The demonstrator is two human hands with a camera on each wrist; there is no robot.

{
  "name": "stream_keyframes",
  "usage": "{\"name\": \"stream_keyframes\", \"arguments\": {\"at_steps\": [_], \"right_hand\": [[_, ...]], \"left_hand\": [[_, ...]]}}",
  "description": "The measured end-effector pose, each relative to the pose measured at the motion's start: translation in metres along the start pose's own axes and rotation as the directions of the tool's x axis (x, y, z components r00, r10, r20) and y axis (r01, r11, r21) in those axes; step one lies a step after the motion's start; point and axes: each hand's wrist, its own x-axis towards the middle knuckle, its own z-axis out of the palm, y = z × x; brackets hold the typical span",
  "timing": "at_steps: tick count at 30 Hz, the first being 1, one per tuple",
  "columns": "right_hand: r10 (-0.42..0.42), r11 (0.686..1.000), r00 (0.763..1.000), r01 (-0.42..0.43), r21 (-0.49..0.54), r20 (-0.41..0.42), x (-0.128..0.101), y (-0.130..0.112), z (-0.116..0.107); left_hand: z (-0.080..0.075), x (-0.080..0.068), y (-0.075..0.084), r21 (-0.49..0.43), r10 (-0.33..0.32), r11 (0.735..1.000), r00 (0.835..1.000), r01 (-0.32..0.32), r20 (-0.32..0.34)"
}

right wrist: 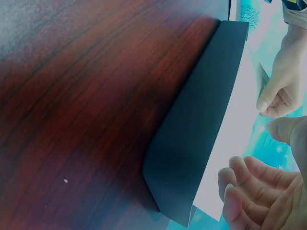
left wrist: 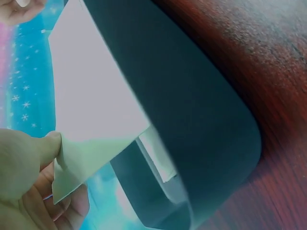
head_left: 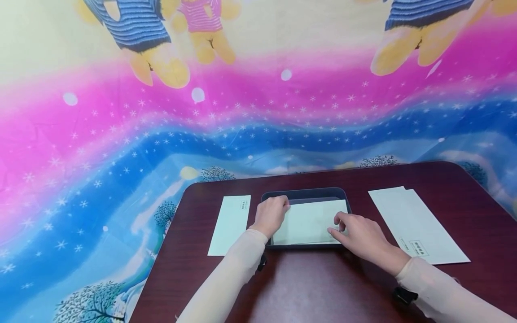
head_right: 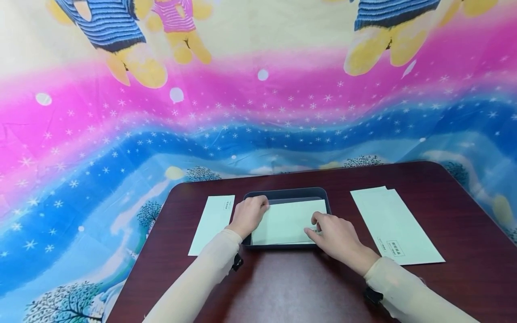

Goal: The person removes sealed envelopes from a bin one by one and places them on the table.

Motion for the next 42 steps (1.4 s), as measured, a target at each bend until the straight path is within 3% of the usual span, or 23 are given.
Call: {"name": "stream_keyframes", "arguments": {"at_steps": [16,27,42], "right_hand": [[-0.023,0.999,1.000,0.024,0.031,-0.017,0.002,-0.005,0.000],[-0.030,0.999,0.999,0.031,0.040,-0.030,0.003,-0.008,-0.001],[-0.039,0.999,0.998,0.040,0.033,-0.043,0.004,-0.010,-0.001]], "left_hand": [[-0.006,-0.005,0.000,-0.064,-0.012,0.998,1.000,0.011,-0.025],[-0.009,-0.006,0.001,-0.077,-0.057,0.996,0.997,0.053,-0.044],[-0.014,-0.011,-0.007,-0.127,-0.070,0.990,0.995,0.061,-0.067]]}}
